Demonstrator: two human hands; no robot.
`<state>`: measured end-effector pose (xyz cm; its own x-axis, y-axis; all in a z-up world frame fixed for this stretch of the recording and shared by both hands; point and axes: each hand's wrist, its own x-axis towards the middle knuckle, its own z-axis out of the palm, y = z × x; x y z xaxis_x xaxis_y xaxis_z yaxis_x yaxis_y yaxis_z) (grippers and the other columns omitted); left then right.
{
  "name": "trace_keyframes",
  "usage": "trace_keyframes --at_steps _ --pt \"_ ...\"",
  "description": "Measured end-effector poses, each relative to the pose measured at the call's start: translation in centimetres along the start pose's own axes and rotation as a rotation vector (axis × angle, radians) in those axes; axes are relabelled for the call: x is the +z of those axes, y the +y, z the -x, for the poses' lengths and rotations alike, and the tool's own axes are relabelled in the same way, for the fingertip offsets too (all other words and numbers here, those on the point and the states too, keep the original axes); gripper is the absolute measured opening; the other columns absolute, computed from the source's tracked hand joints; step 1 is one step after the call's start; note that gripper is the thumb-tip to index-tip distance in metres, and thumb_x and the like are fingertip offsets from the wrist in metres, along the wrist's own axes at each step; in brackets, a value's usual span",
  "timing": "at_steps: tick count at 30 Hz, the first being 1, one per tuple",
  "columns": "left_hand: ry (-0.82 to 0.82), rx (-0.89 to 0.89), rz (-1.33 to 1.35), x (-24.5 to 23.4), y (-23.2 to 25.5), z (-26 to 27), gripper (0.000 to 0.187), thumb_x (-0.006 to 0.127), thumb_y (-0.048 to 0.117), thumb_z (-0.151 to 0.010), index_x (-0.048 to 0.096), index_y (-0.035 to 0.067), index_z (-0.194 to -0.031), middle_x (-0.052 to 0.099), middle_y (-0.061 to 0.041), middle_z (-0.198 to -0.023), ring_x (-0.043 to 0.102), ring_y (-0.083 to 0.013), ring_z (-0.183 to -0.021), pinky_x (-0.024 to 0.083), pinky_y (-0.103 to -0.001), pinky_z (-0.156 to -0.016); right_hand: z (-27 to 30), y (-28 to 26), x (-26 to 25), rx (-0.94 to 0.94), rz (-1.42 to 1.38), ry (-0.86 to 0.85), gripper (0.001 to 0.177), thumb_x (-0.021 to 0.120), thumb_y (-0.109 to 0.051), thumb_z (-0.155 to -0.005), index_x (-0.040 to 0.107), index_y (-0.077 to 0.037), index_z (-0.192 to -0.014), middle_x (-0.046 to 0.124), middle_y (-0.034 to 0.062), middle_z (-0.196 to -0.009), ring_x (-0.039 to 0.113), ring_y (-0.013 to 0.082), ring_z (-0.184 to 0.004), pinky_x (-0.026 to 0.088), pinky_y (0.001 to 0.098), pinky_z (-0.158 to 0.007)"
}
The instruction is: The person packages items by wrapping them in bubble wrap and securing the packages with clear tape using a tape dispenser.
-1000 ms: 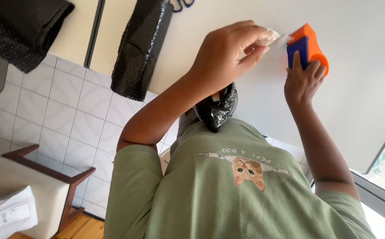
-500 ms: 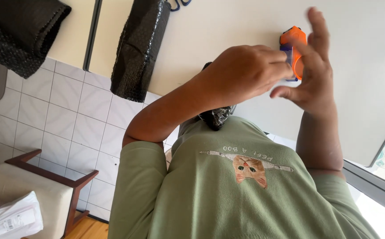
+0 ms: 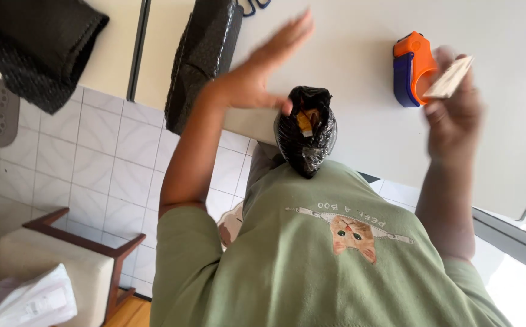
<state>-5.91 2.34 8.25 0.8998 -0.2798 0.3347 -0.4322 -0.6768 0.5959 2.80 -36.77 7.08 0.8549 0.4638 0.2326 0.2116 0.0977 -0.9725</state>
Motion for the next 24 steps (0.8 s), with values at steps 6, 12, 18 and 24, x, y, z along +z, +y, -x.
trace_keyframes --at_steps 6,12,18,24 --pt "-0.386 -0.135 0.866 8.1 -2.3 -0.9 0.119 0.096 0.041 -0.065 0.029 0.020 -0.162 0.066 -0.006 -0.143 0.062 -0.0272 -0.137 0.041 -0.044 -0.121 4.4 -0.4 9.7 0.226 0.075 -0.201 0.133 0.084 -0.027 -0.097 -0.033 -0.014 -0.159 0.036 0.0286 -0.172 0.041 0.0329 -0.161 0.029 0.0503 -0.138" --pt "-0.124 -0.285 0.944 10.6 -0.8 -0.9 0.047 0.077 0.001 -0.077 0.071 0.006 -0.124 0.068 -0.004 -0.108 0.067 -0.0150 -0.104 0.054 -0.031 -0.097 3.3 -1.9 13.9 0.239 0.381 0.002 0.131 0.084 -0.002 -0.089 -0.024 -0.013 -0.163 0.061 0.0269 -0.148 0.066 0.0325 -0.136 0.050 0.0398 -0.118" --pt "-0.014 -0.388 0.975 11.3 -0.7 -0.1 0.017 0.073 -0.006 -0.079 0.070 0.004 -0.091 0.066 -0.001 -0.094 0.063 -0.0115 -0.090 0.051 -0.027 -0.082 4.2 0.8 15.5 0.399 0.292 0.273 0.114 0.071 0.008 -0.091 -0.013 -0.008 -0.166 0.074 0.0136 -0.126 0.075 0.0252 -0.121 0.059 0.0356 -0.107" --pt "0.077 -0.219 1.045 11.9 -1.1 0.7 0.025 0.058 -0.019 -0.069 0.062 0.004 -0.075 0.064 -0.004 -0.094 0.065 -0.0165 -0.095 0.051 -0.029 -0.085 5.8 1.6 15.9 0.236 0.298 0.219 0.102 0.064 0.015 -0.101 -0.010 -0.008 -0.167 0.078 0.0144 -0.114 0.071 0.0254 -0.131 0.053 0.0360 -0.119"
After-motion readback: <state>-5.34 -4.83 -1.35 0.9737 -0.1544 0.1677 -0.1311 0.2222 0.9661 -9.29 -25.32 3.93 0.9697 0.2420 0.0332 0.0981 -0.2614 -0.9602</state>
